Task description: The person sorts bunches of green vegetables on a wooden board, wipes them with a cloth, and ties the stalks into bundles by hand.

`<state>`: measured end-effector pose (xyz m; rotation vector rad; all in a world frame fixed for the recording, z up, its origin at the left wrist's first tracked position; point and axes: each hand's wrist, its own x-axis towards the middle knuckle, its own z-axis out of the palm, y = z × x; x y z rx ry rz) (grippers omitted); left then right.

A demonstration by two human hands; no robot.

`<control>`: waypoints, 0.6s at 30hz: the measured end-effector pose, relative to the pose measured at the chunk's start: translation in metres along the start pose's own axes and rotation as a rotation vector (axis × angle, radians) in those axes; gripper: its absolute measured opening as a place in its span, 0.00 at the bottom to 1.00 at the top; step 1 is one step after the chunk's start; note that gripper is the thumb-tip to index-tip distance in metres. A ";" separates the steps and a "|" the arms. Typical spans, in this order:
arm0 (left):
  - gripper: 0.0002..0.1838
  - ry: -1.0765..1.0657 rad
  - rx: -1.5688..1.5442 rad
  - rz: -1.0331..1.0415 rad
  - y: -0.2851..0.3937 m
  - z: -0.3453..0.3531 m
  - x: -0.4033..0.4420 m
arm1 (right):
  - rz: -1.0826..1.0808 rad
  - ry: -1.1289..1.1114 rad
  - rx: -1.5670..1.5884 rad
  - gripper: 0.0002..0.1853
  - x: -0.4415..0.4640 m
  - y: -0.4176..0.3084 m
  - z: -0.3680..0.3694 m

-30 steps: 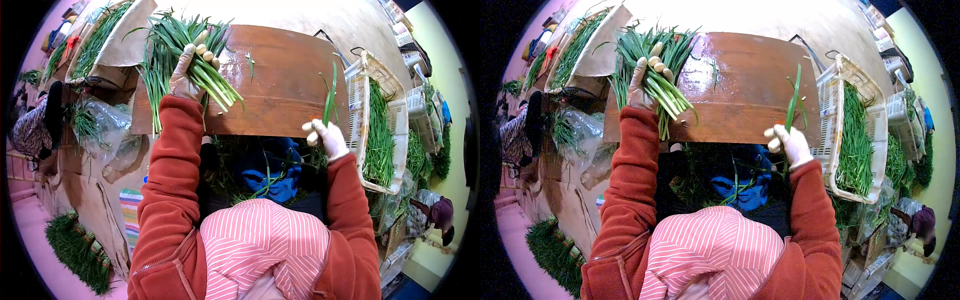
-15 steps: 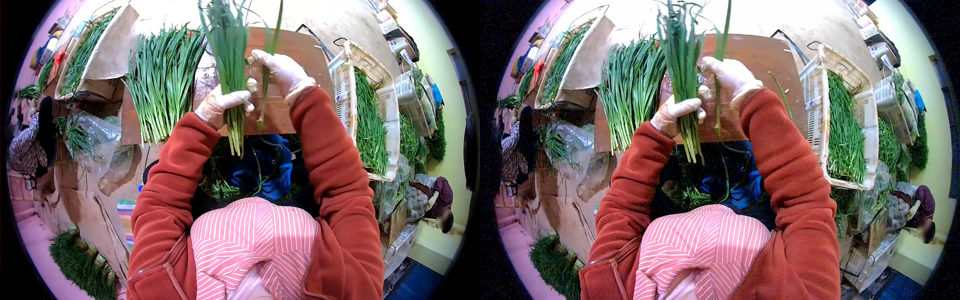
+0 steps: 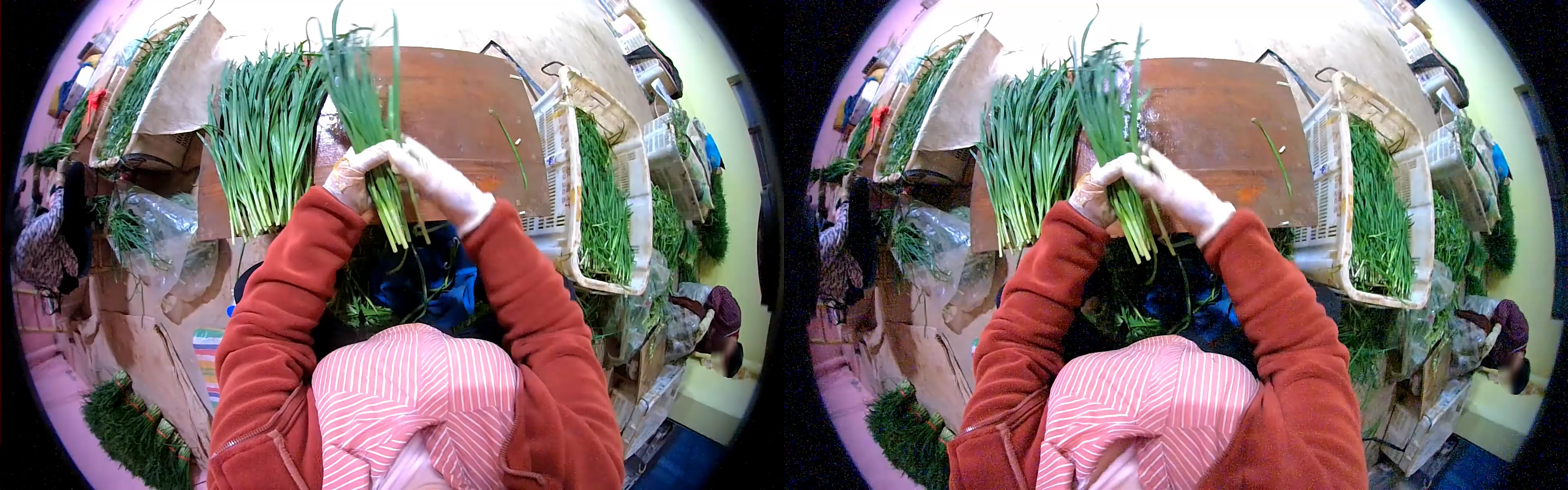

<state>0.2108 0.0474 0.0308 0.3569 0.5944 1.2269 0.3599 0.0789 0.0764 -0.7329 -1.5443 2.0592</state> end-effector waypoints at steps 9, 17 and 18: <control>0.13 0.061 -0.214 0.136 0.023 -0.022 0.009 | 0.476 0.024 -0.058 0.20 -0.070 0.029 0.003; 0.12 0.128 -0.213 0.284 0.041 -0.039 0.008 | 0.650 0.021 -0.266 0.14 -0.125 0.090 -0.002; 0.11 0.028 -0.263 0.293 0.048 -0.037 0.006 | 0.502 -0.163 -0.634 0.17 -0.131 0.096 -0.001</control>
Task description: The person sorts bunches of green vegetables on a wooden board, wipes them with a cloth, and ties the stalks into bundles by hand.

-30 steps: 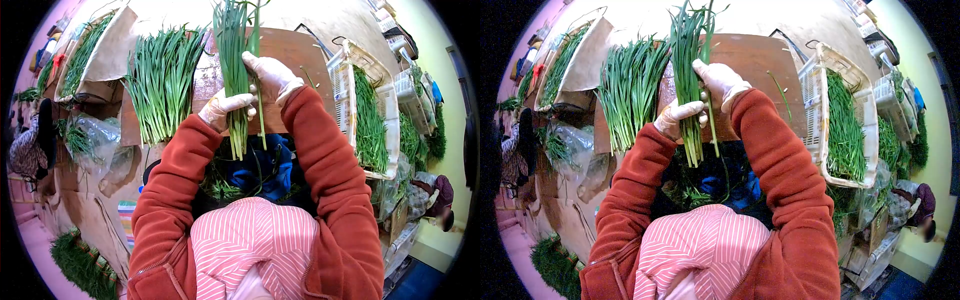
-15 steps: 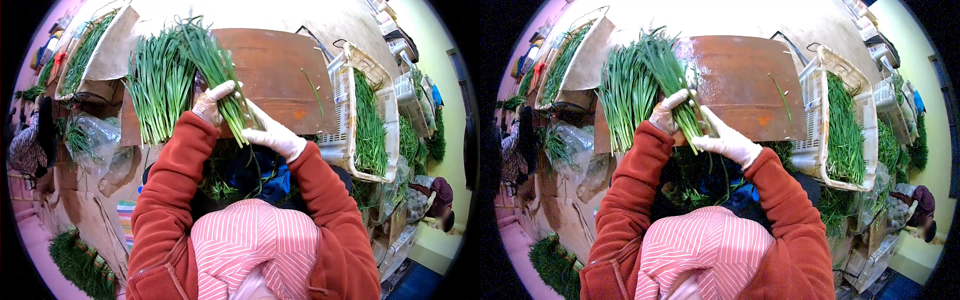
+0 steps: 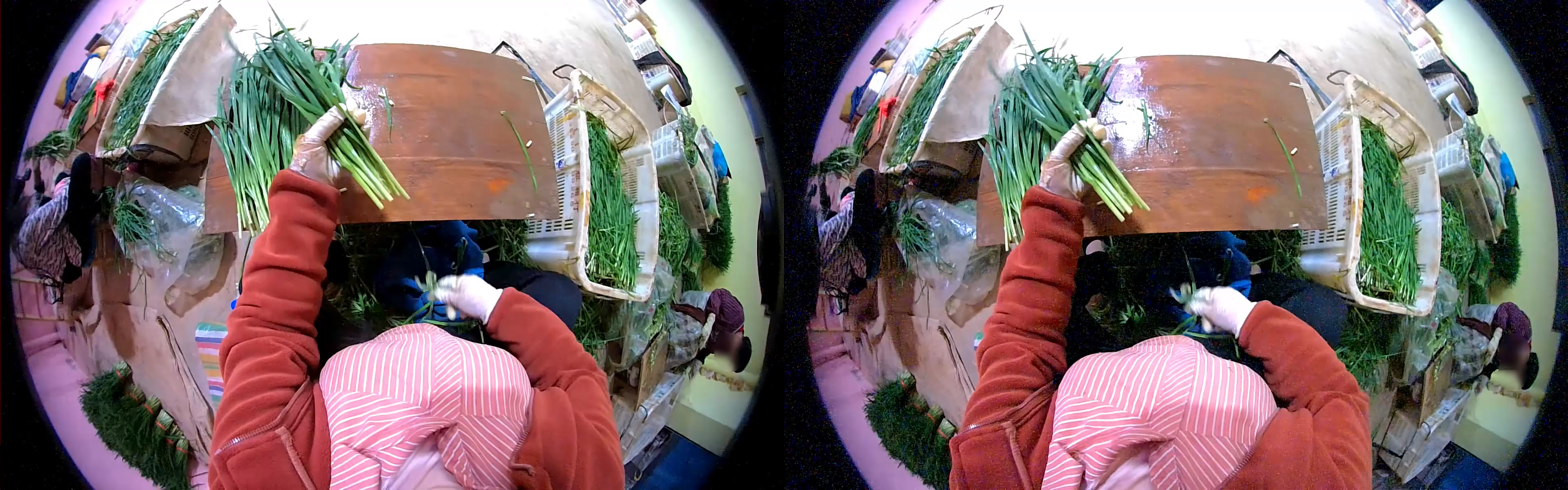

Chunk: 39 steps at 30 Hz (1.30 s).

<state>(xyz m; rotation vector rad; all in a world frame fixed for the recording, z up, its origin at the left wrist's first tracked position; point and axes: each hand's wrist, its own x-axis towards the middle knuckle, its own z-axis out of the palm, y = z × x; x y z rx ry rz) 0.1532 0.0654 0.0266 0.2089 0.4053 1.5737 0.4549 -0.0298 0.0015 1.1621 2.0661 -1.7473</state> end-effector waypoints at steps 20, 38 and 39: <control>0.29 -0.107 1.440 0.058 -0.032 0.031 0.001 | -0.689 0.540 0.485 0.17 0.113 -0.147 -0.098; 0.15 -0.055 0.571 -0.012 -0.018 0.032 -0.002 | -0.509 0.362 0.305 0.59 0.104 -0.094 -0.098; 0.17 -0.078 0.433 -0.111 -0.019 0.015 0.004 | -0.547 0.280 0.420 0.59 0.116 -0.076 -0.085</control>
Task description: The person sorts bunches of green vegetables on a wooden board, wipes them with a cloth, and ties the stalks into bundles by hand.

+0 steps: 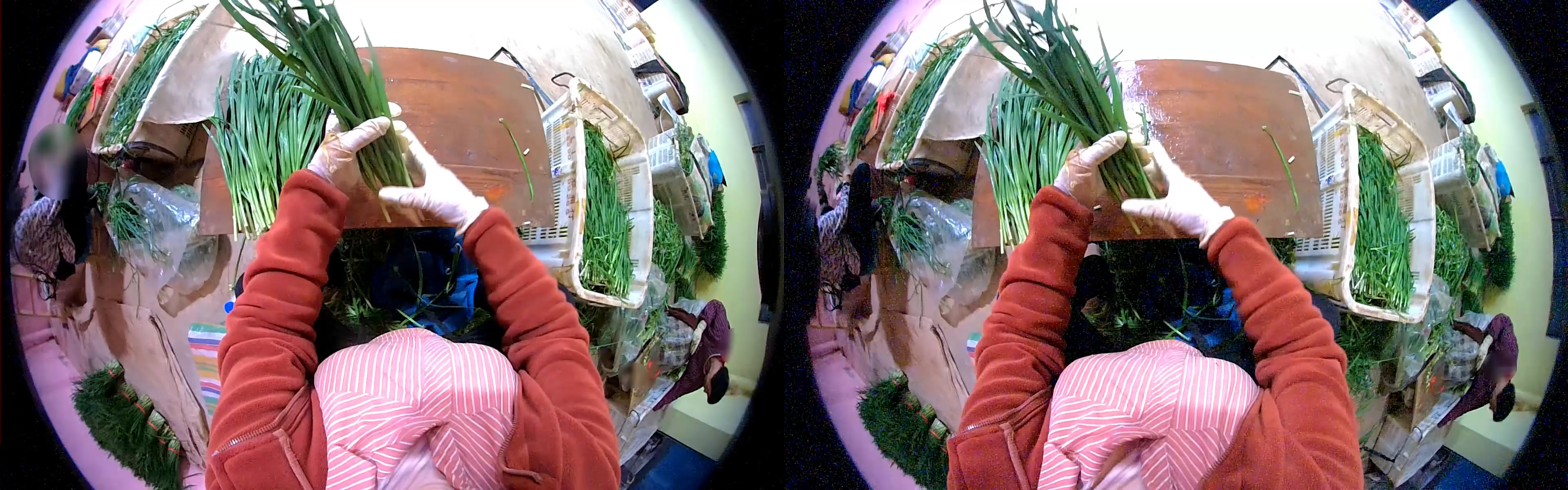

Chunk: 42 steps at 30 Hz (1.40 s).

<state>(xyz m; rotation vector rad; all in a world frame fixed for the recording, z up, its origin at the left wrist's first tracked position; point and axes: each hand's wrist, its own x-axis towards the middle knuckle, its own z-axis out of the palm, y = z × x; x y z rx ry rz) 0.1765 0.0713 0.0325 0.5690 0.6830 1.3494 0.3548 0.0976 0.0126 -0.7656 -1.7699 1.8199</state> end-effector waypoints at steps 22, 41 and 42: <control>0.26 0.392 0.208 -0.449 -0.073 -0.003 -0.023 | 0.702 0.111 0.400 0.11 -0.079 0.015 0.040; 0.12 0.836 0.227 0.222 0.030 0.025 -0.089 | 0.058 0.111 -1.165 0.10 -0.076 -0.027 0.098; 0.12 0.944 0.379 0.231 0.053 0.014 -0.095 | 0.020 0.049 -1.142 0.11 -0.078 -0.025 0.093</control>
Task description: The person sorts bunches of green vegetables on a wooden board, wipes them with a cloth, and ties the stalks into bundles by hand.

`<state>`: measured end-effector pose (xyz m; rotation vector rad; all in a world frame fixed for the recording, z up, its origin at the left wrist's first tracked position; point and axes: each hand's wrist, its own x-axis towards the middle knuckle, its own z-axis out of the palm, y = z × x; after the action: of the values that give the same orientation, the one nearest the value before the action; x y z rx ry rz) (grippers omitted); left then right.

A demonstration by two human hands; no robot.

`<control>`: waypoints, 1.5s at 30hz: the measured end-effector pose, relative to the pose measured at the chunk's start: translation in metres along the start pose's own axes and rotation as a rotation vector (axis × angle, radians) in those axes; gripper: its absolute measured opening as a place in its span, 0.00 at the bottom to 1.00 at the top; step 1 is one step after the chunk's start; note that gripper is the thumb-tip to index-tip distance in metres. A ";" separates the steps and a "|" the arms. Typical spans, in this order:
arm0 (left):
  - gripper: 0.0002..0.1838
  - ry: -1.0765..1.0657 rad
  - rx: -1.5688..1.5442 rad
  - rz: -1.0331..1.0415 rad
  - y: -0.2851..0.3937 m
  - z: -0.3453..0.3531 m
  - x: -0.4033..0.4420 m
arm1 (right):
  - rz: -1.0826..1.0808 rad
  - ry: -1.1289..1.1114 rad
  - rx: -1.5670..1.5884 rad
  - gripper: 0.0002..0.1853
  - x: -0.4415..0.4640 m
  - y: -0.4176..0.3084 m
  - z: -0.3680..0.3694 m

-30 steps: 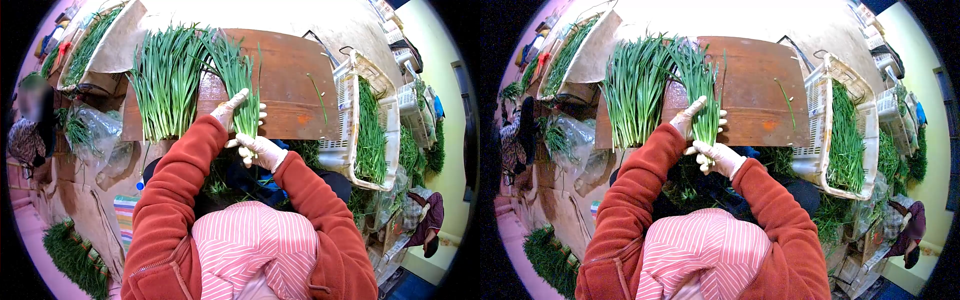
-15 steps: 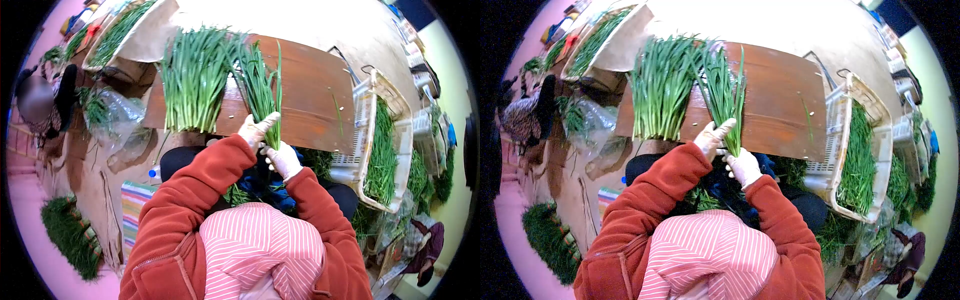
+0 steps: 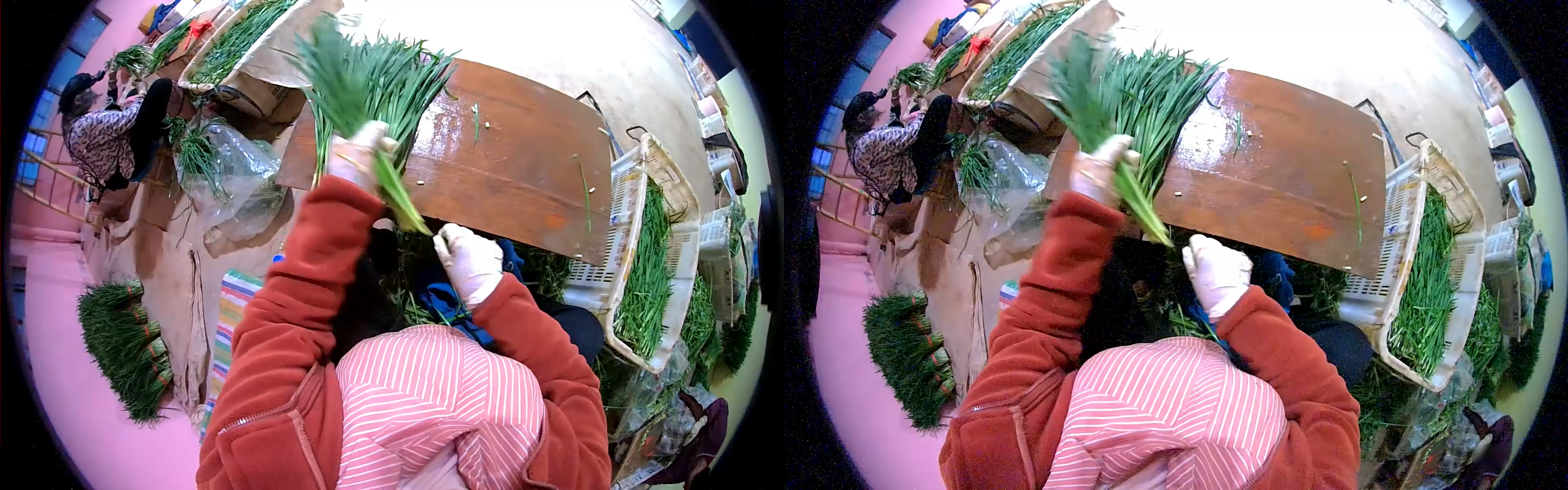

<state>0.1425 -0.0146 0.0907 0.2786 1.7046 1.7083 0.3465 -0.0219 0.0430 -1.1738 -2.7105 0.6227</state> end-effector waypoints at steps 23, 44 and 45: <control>0.36 -0.016 1.118 0.424 -0.043 -0.098 0.176 | -0.271 0.069 -0.193 0.29 0.055 0.024 0.038; 0.41 0.414 1.137 0.357 -0.079 -0.136 0.199 | -0.244 0.116 -0.145 0.35 0.165 0.071 0.042; 0.41 0.374 1.186 0.350 -0.081 -0.140 0.201 | -0.387 0.031 -0.079 0.33 0.140 0.050 0.040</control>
<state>-0.0631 -0.0136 -0.0646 0.8532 2.9354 0.7499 0.2722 0.0973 -0.0209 -0.6322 -2.8421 0.4405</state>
